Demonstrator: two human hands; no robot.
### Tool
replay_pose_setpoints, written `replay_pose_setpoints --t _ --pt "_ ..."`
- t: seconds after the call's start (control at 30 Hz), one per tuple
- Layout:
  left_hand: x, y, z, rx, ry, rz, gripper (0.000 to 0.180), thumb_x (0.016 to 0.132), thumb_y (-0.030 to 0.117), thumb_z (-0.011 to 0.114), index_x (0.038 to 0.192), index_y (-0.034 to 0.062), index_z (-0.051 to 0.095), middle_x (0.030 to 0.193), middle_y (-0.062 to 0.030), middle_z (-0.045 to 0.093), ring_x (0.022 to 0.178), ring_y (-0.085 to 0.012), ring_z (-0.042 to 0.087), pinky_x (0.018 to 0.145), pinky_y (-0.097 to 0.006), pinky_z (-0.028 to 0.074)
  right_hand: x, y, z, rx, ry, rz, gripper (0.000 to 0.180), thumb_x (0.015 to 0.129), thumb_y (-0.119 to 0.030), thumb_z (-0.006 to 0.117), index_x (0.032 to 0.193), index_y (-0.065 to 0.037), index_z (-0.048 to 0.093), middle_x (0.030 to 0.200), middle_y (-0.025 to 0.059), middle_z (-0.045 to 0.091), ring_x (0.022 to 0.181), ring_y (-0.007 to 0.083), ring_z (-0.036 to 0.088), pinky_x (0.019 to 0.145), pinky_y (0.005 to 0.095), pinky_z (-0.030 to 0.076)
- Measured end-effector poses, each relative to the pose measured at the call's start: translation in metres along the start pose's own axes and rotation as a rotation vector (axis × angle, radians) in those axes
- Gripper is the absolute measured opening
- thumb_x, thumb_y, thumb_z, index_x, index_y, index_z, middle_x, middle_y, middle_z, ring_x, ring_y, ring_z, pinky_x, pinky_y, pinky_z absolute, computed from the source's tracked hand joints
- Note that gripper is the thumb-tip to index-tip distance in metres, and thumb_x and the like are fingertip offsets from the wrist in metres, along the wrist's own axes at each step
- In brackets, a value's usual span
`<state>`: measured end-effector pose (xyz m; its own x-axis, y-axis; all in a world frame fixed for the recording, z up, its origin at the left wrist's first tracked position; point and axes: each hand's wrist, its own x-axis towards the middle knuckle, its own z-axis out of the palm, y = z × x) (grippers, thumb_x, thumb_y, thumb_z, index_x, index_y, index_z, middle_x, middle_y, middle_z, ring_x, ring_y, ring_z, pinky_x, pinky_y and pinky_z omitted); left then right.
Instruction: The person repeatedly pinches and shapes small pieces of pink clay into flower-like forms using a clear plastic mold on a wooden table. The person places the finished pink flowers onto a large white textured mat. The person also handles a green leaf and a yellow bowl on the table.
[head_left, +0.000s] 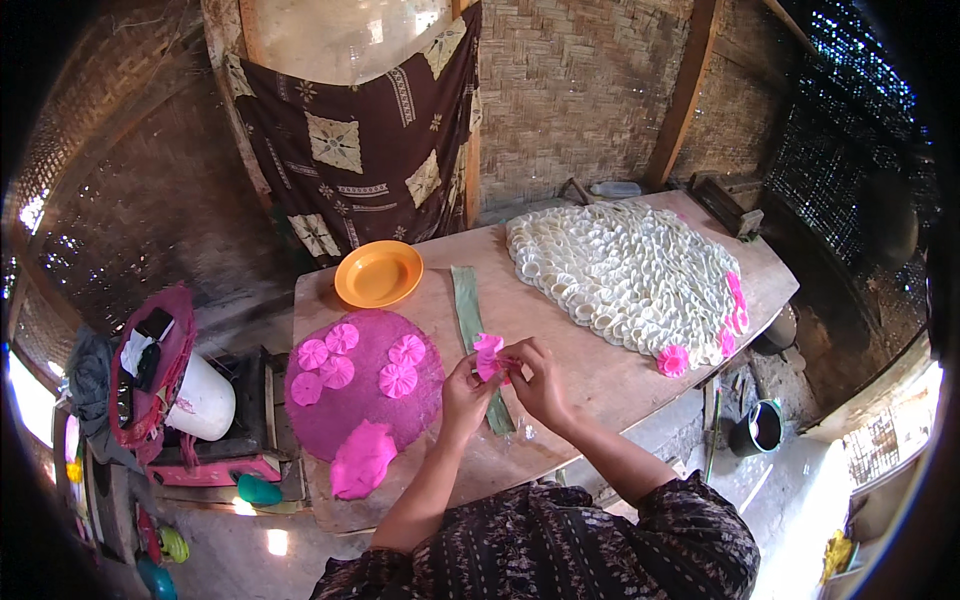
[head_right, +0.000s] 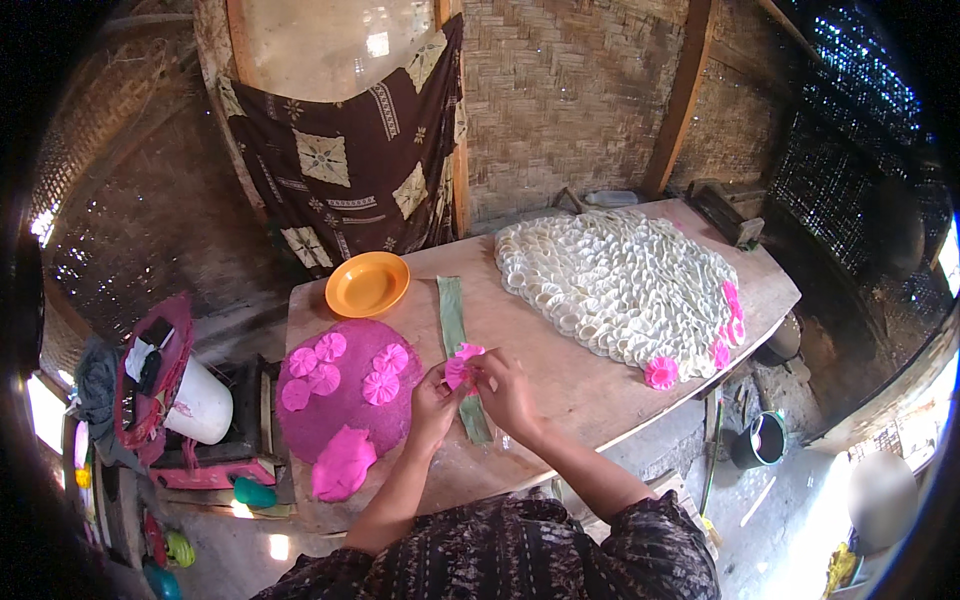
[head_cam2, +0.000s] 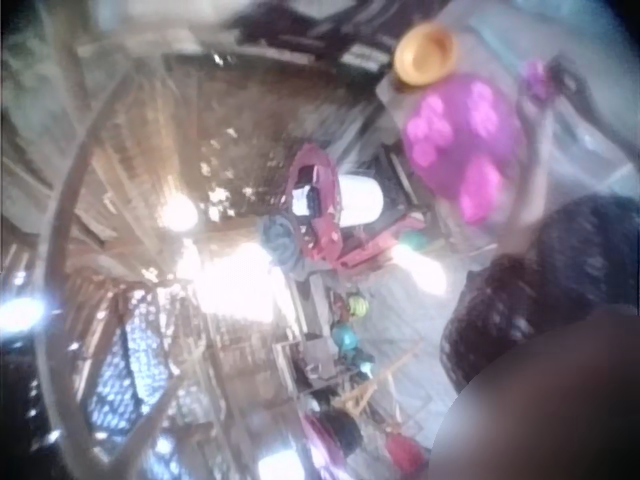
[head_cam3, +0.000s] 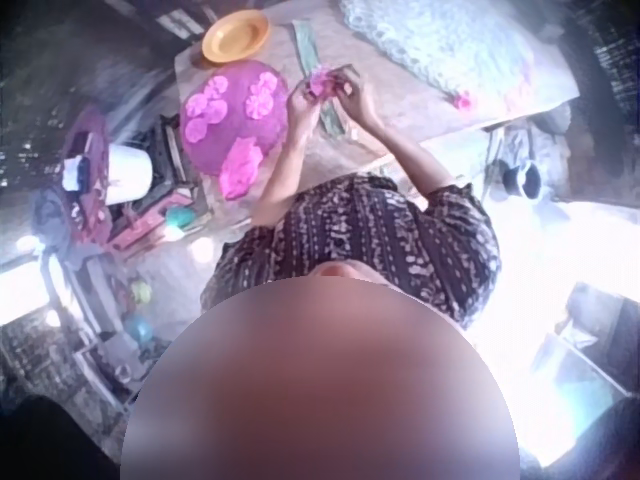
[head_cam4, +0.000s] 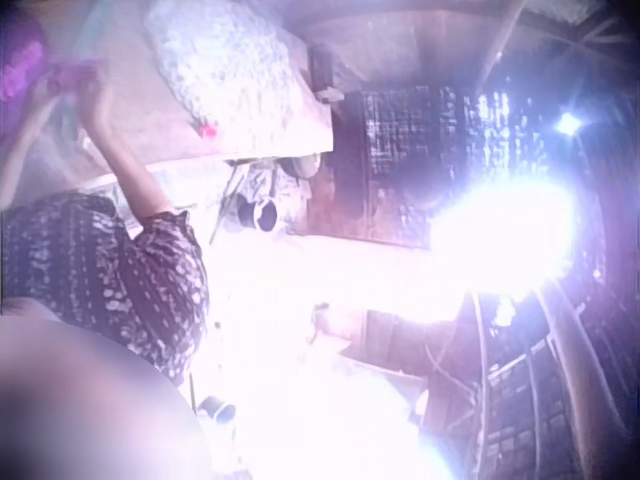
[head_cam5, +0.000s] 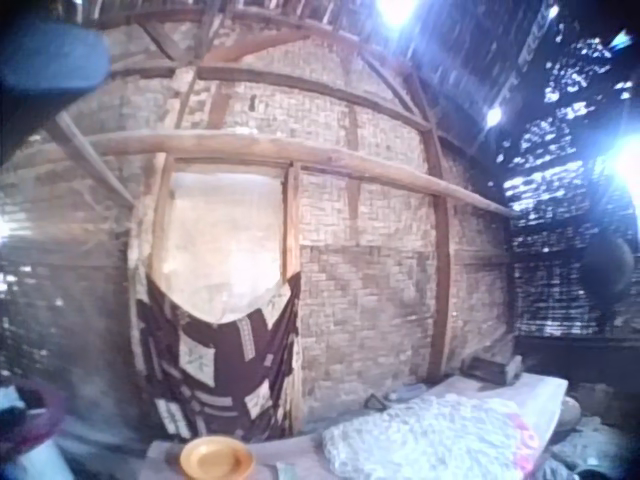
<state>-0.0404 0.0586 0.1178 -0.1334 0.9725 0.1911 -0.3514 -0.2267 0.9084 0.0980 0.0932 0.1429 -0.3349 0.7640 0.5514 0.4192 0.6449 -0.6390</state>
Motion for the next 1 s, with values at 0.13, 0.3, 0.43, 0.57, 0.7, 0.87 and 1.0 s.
replay_pose_setpoints --t 0.13,0.3,0.43,0.57,0.7,0.87,1.0 --pt "-0.006 0.011 0.003 0.236 -0.112 0.012 0.035 0.086 -0.005 0.064 0.120 -0.0030 0.056 0.105 -0.0091 0.065 0.095 -0.0130 0.064 0.082 -0.028 0.053 0.006 -0.024 -0.046 -0.323 -0.183 -0.338 0.037 0.079 -0.002 0.060 0.116 -0.009 0.062 0.106 0.0095 0.063 0.092 0.0259 0.062 0.079 0.0389 0.043" --pt "-0.020 0.026 -0.003 0.761 -0.206 0.180 0.044 0.088 -0.003 0.062 0.130 0.0051 0.051 0.108 -0.0123 0.065 0.097 -0.0144 0.064 0.080 -0.029 0.053 0.011 -0.039 -0.057 -0.209 -0.266 -0.347 0.012 0.082 -0.003 0.069 0.092 0.002 0.064 0.115 0.0160 0.056 0.085 0.0282 0.064 0.068 0.0336 0.054" --pt "-0.032 0.024 -0.009 0.143 -0.188 0.008 0.055 0.093 0.001 0.057 0.141 0.0039 0.029 0.109 -0.0178 0.066 0.099 -0.0210 0.066 0.085 -0.029 0.054 0.014 -0.037 -0.043 0.102 -0.410 0.010 0.027 0.082 -0.015 0.070 0.102 0.000 0.059 0.105 0.0168 0.058 0.078 0.0282 0.064 0.069 0.0363 0.053" --pt "-0.050 0.024 -0.032 0.077 -0.140 -0.284 0.050 0.095 -0.001 0.051 0.140 0.0031 0.030 0.109 -0.0176 0.066 0.098 -0.0201 0.066 0.086 -0.030 0.053 0.026 -0.034 -0.023 0.127 -0.808 0.243 0.028 0.085 -0.015 0.068 0.110 -0.004 0.063 0.123 0.0171 0.054 0.091 0.0278 0.062 0.080 0.0391 0.052" --pt "-0.061 0.030 -0.058 0.030 0.162 -0.272 0.047 0.095 -0.001 0.050 0.138 0.0003 0.032 0.100 -0.0176 0.067 0.088 -0.0169 0.067 0.082 -0.028 0.054 0.023 -0.056 0.000 0.039 -0.480 -0.006 0.038 0.084 -0.006 0.060 0.119 -0.019 0.068 0.132 0.0135 0.052 0.110 0.0345 0.053 0.091 0.0434 0.045" --pt "-0.069 0.041 -0.085 -0.050 0.345 -0.128 0.052 0.093 -0.001 0.050 0.141 0.0058 0.032 0.108 -0.0157 0.065 0.096 -0.0170 0.065 0.081 -0.029 0.053 0.009 -0.100 0.025 -0.379 -0.310 -0.346 0.040 0.071 -0.002 0.058 0.102 -0.019 0.075 0.137 0.0085 0.050 0.111 0.0298 0.050 0.092 0.0434 0.038" --pt "-0.071 0.052 -0.099 -0.160 0.430 -0.082 0.046 0.093 0.009 0.054 0.137 0.0070 0.038 0.114 -0.0129 0.062 0.099 -0.0174 0.063 0.084 -0.034 0.054 0.012 -0.107 0.061 -0.459 -0.329 -0.461 0.038 0.074 -0.007 0.058 0.105 -0.019 0.074 0.142 0.0081 0.046 0.107 0.0279 0.050 0.087 0.0422 0.038"
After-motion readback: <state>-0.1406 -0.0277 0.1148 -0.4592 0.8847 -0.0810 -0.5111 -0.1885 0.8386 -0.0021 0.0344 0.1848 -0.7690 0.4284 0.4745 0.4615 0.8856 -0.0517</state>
